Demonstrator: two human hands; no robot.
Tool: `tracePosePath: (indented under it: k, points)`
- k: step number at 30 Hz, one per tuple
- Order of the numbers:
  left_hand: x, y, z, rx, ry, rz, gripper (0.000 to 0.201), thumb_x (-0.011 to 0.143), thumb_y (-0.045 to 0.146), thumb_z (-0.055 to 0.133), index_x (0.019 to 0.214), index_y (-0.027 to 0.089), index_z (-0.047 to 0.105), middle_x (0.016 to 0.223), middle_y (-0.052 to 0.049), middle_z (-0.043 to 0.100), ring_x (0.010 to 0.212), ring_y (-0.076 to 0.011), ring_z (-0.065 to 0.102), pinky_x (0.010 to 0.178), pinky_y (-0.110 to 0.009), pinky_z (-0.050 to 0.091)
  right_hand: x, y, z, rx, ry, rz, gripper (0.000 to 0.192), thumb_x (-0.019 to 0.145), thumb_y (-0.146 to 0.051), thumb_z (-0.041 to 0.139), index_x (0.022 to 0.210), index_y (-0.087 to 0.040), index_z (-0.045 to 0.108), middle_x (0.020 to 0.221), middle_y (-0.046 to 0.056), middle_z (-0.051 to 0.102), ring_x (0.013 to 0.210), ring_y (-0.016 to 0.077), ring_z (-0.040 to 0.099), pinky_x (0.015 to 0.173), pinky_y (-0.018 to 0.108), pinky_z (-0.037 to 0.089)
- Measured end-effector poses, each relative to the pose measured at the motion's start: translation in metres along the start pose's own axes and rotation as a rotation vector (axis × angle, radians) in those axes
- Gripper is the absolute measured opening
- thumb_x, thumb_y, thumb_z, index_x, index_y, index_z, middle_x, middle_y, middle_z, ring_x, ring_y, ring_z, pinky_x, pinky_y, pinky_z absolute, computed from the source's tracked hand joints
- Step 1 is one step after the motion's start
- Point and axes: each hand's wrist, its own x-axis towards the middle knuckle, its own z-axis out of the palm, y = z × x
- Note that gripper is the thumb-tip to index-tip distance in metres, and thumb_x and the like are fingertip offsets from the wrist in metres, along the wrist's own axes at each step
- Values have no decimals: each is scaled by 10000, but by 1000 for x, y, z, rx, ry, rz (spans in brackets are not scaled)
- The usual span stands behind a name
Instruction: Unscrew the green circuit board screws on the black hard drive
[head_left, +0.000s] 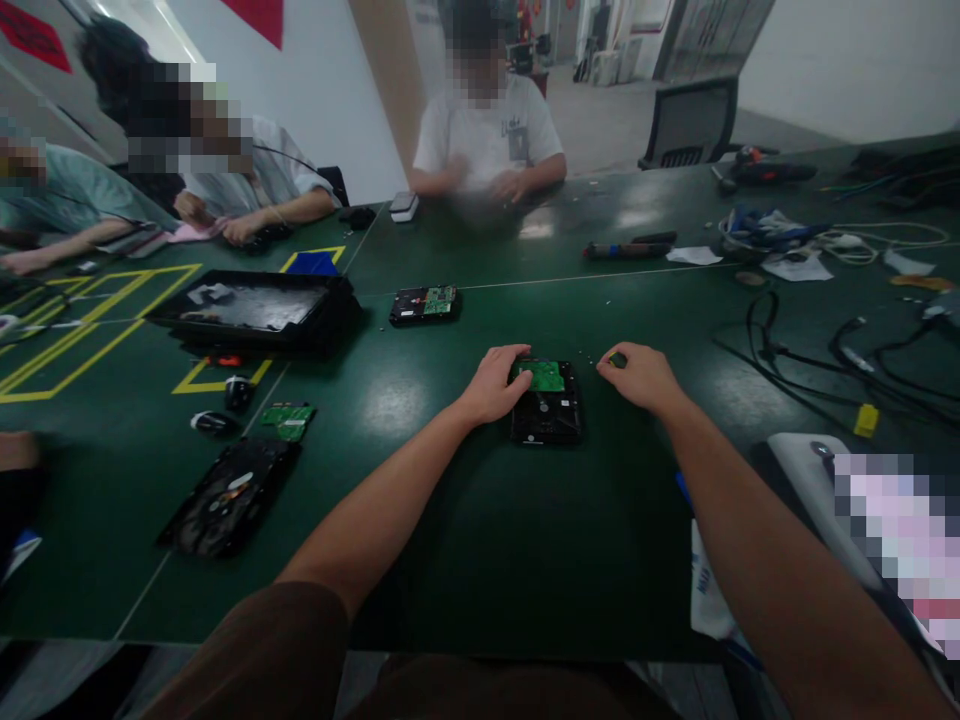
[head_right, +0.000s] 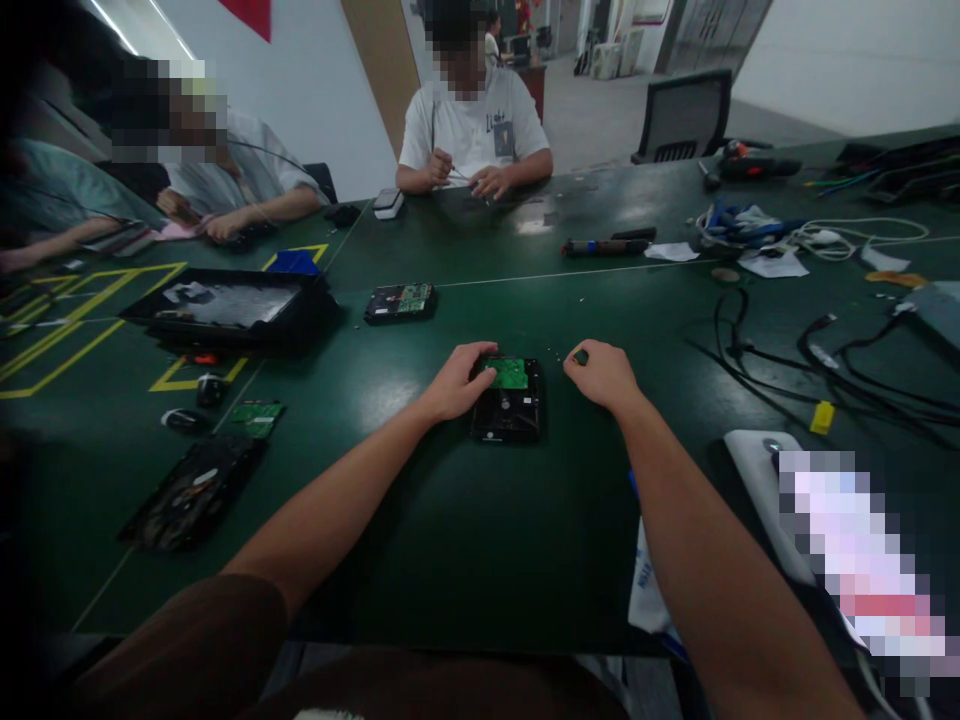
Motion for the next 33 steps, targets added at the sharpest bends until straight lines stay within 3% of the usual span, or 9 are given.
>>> tracePosePath:
  k: [7,16,23,28,30,33]
  points:
    - [-2,-7,3,-52,74,-57,354,1015,239,478,1347,180,587,1340,-106,680,1261,-241,598,1136,-442,474,-1,-1,0,23,4,-2,244,880,-386,634,959,-210,784,976,99,760,879,261,677,748,378,477]
    - [1,-7,1,-67,56,-68,355,1025,236,451,1341,177,602,1347,-103,678,1252,-233,601,1134,-424,465,2,4,1,39,-11,-47,239,878,-380,643,961,-208,787,1054,109,768,931,266,694,792,391,501]
    - [5,-3,-8,-38,-85,-10,394,1013,363,522,1373,226,604,1365,-86,673,1316,-271,552,1160,-469,448,0,1,-2,40,-8,-43,235,886,-382,642,968,-209,778,1075,117,770,989,294,697,831,410,509]
    - [5,-3,-18,-65,-153,44,517,926,428,677,1410,270,586,1439,-83,635,1351,-294,543,1180,-501,426,11,-9,-6,1,-112,-6,167,877,-327,656,911,-206,765,1118,121,769,1067,310,685,881,409,505]
    - [7,-4,-21,-59,-180,69,525,914,439,695,1402,273,601,1442,-82,636,1354,-295,546,1187,-504,414,17,-13,-9,1,-154,25,121,841,-299,693,861,-202,763,1056,119,776,990,296,703,806,383,520]
    - [9,-7,-22,-60,-209,106,513,904,447,713,1385,290,626,1414,-62,661,1333,-283,565,1179,-501,416,23,-19,-16,64,-263,104,105,823,-285,699,822,-197,757,803,83,757,671,217,674,579,326,483]
